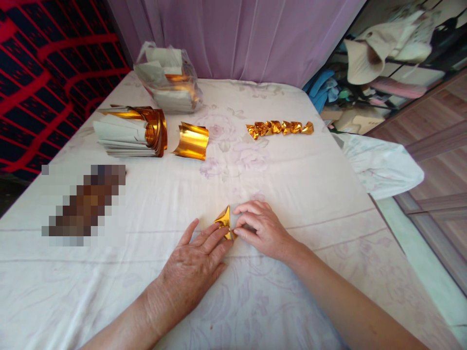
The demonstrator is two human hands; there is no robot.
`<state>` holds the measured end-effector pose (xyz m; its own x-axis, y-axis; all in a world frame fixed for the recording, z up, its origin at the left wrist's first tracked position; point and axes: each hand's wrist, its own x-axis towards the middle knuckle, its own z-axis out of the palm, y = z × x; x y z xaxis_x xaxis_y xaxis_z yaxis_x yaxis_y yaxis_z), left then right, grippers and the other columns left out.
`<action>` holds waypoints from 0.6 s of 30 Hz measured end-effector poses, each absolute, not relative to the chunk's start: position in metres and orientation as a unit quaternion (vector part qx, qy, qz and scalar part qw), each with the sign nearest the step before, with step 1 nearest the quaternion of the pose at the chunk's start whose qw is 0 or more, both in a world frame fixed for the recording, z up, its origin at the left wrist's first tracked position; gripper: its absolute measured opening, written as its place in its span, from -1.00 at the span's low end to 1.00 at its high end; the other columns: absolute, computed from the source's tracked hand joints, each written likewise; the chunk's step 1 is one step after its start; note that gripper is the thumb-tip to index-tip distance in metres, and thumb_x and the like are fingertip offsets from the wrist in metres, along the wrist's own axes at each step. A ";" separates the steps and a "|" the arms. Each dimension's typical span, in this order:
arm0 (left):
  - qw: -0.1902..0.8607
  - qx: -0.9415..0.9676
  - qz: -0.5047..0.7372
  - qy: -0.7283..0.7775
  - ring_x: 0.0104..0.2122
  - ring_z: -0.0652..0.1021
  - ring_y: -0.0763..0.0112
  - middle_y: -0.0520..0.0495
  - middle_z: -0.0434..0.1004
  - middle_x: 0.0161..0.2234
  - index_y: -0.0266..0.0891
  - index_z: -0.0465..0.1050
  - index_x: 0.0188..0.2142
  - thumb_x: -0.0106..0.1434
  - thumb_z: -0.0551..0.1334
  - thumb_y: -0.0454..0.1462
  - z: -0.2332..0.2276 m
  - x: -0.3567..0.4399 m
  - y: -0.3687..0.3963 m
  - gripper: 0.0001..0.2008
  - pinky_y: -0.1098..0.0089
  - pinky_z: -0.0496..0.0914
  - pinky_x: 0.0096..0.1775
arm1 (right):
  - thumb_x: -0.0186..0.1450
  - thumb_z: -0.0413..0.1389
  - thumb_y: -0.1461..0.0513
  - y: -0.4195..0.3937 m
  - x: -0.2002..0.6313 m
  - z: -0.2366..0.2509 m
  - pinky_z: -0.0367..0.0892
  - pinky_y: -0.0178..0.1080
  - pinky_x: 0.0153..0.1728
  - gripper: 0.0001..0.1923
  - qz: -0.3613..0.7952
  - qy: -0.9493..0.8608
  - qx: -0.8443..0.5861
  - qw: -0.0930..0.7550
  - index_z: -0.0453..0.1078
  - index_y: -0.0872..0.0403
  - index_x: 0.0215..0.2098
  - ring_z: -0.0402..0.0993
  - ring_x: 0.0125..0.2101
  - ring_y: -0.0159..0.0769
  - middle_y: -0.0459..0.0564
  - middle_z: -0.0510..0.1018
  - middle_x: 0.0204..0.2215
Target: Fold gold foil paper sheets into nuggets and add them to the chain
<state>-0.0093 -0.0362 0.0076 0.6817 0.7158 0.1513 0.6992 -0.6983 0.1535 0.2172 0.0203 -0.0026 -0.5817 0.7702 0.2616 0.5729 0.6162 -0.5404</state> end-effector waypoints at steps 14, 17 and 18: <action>0.051 0.917 0.088 0.387 0.20 0.37 0.29 -0.02 0.43 0.15 -0.08 0.29 0.17 0.44 0.04 -0.14 0.006 -0.009 -0.037 -0.65 0.03 -0.02 0.30 | 0.30 0.14 0.27 0.018 0.214 -0.003 0.17 -0.12 -0.11 -0.91 0.179 -0.867 -0.406 0.228 0.38 0.03 -0.39 0.40 -0.14 -0.22 -0.03 0.55 -0.15; 0.051 0.915 0.086 0.392 0.20 0.36 0.29 0.00 0.42 0.16 -0.06 0.30 0.16 0.43 0.06 -0.12 0.006 -0.009 -0.037 -0.65 0.03 -0.03 0.31 | 0.29 0.15 0.28 0.018 0.214 -0.004 0.16 -0.13 -0.11 -0.91 0.177 -0.867 -0.402 0.236 0.38 0.04 -0.39 0.41 -0.13 -0.23 -0.03 0.55 -0.15; 0.052 0.914 0.085 0.392 0.20 0.36 0.29 0.00 0.42 0.16 -0.06 0.31 0.16 0.43 0.06 -0.12 0.007 -0.009 -0.037 -0.65 0.03 -0.03 0.31 | 0.28 0.16 0.28 0.018 0.214 -0.004 0.16 -0.13 -0.11 -0.91 0.177 -0.866 -0.401 0.239 0.38 0.04 -0.39 0.41 -0.14 -0.23 -0.04 0.55 -0.16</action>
<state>-0.0089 -0.0368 0.0066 0.6777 0.7263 0.1149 0.7087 -0.6868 0.1616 0.2138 0.0182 -0.0040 -0.5639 0.7795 0.2726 0.6105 0.6158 -0.4981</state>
